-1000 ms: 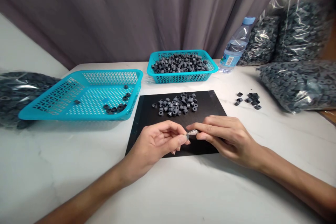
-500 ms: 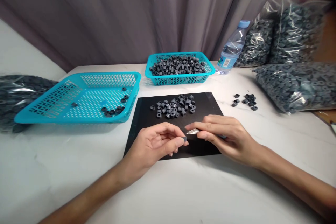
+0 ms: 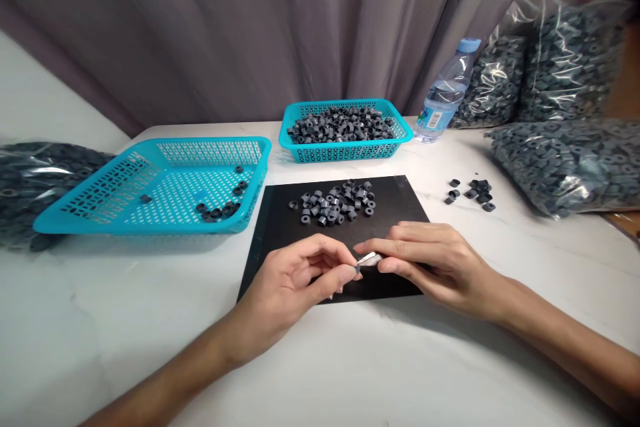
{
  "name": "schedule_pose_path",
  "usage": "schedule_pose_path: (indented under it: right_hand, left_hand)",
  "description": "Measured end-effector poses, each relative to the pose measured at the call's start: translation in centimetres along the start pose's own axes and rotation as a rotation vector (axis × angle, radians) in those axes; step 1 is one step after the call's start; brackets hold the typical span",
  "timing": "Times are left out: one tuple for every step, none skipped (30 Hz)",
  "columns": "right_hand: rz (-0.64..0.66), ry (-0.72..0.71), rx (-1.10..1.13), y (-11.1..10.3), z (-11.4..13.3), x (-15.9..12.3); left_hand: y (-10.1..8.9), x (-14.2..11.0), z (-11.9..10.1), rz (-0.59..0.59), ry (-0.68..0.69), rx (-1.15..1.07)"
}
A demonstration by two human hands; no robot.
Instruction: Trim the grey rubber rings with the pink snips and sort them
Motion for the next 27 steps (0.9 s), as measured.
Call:
schedule_pose_path:
  right_hand:
    - [0.0, -0.001, 0.0, -0.03, 0.01, 0.0]
    - [0.003, -0.004, -0.001, -0.05, 0.01, -0.02]
    - [0.008, -0.007, -0.002, -0.05, 0.01, -0.05]
    - [0.013, -0.01, -0.005, -0.04, -0.01, -0.1]
    - [0.018, -0.014, -0.01, -0.03, -0.02, -0.14]
    - [0.019, -0.019, -0.015, -0.02, -0.03, -0.19]
    - [0.016, -0.025, -0.02, -0.02, -0.02, -0.22]
    - [0.012, -0.028, -0.024, 0.0, -0.02, -0.24]
    - [0.007, -0.031, -0.027, 0.01, -0.02, -0.26]
    - [0.003, -0.033, -0.028, 0.03, -0.03, -0.26]
    - [0.0, -0.032, -0.027, 0.05, -0.05, -0.25]
    - [-0.001, -0.032, -0.027, 0.08, -0.07, -0.23]
    - [-0.001, -0.032, -0.027, 0.1, -0.09, -0.21]
    - [0.0, -0.033, -0.027, 0.12, -0.11, -0.19]
    - [0.001, -0.034, -0.028, 0.13, -0.12, -0.18]
    - [0.003, -0.036, -0.03, 0.14, -0.12, -0.17]
    - [0.003, -0.039, -0.034, 0.13, -0.11, -0.16]
    - [0.002, -0.039, -0.039, 0.12, -0.11, -0.16]
    - [0.001, -0.038, -0.044, 0.11, -0.11, -0.16]
    - [0.0, -0.036, -0.048, 0.1, -0.11, -0.17]
    - [0.001, -0.034, -0.051, 0.1, -0.13, -0.19]
    - [0.004, -0.031, -0.052, 0.12, -0.16, -0.21]
    - [0.007, -0.029, -0.051, 0.14, -0.19, -0.23]
    - [0.009, -0.029, -0.048, 0.16, -0.22, -0.26]
    - [0.009, -0.029, -0.046, 0.17, -0.25, -0.29]
    - [0.009, -0.03, -0.045, 0.17, -0.28, -0.31]
    - [0.009, -0.032, -0.044, 0.18, -0.29, -0.32]
  left_hand:
    - [0.0, -0.04, -0.05, 0.001, 0.01, 0.009]
    - [-0.02, -0.07, -0.09, 0.001, 0.018, 0.019]
    - [-0.03, -0.09, -0.13, 0.003, 0.025, 0.029]
    - [-0.05, -0.1, -0.15, 0.004, 0.029, 0.039]
    - [-0.07, -0.09, -0.17, 0.006, 0.033, 0.046]
    - [-0.09, -0.08, -0.18, 0.007, 0.036, 0.052]
    - [-0.11, -0.05, -0.19, 0.008, 0.04, 0.056]
    - [-0.13, -0.03, -0.19, 0.008, 0.044, 0.062]
    - [-0.16, -0.01, -0.18, 0.01, 0.05, 0.068]
    - [-0.19, -0.01, -0.15, 0.009, 0.056, 0.074]
    - [-0.22, -0.01, -0.12, 0.01, 0.063, 0.08]
    - [-0.25, -0.03, -0.08, 0.011, 0.068, 0.087]
    - [-0.28, -0.05, -0.03, 0.013, 0.073, 0.092]
    - [-0.29, -0.08, 0.01, 0.015, 0.076, 0.094]
    - [-0.29, -0.1, 0.04, 0.016, 0.079, 0.095]
    - [-0.29, -0.13, 0.07, 0.017, 0.079, 0.097]
    - [-0.28, -0.15, 0.07, 0.019, 0.082, 0.096]
    - [-0.27, -0.16, 0.06, 0.02, 0.083, 0.094]
    - [-0.26, -0.17, 0.05, 0.021, 0.083, 0.093]
    - [-0.26, -0.17, 0.04, 0.019, 0.083, 0.093]
    - [-0.26, -0.16, 0.03, 0.017, 0.083, 0.094]
    - [-0.26, -0.13, 0.02, 0.016, 0.083, 0.096]
    - [-0.25, -0.09, 0.02, 0.015, 0.083, 0.098]
    - [-0.25, -0.05, 0.03, 0.012, 0.08, 0.1]
    - [-0.25, 0.0, 0.02, 0.011, 0.083, 0.102]
    - [-0.23, 0.05, 0.02, 0.01, 0.084, 0.103]
    - [-0.22, 0.08, 0.02, 0.008, 0.084, 0.105]
Point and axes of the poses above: each hand's wrist, its own x-axis towards the middle knuckle, its own y-axis out of the palm, z = x × y, the point moved 4 cm from there along x, towards the middle knuckle, and after that the axes turned 4 degrees about -z, right-handed, at the moved point
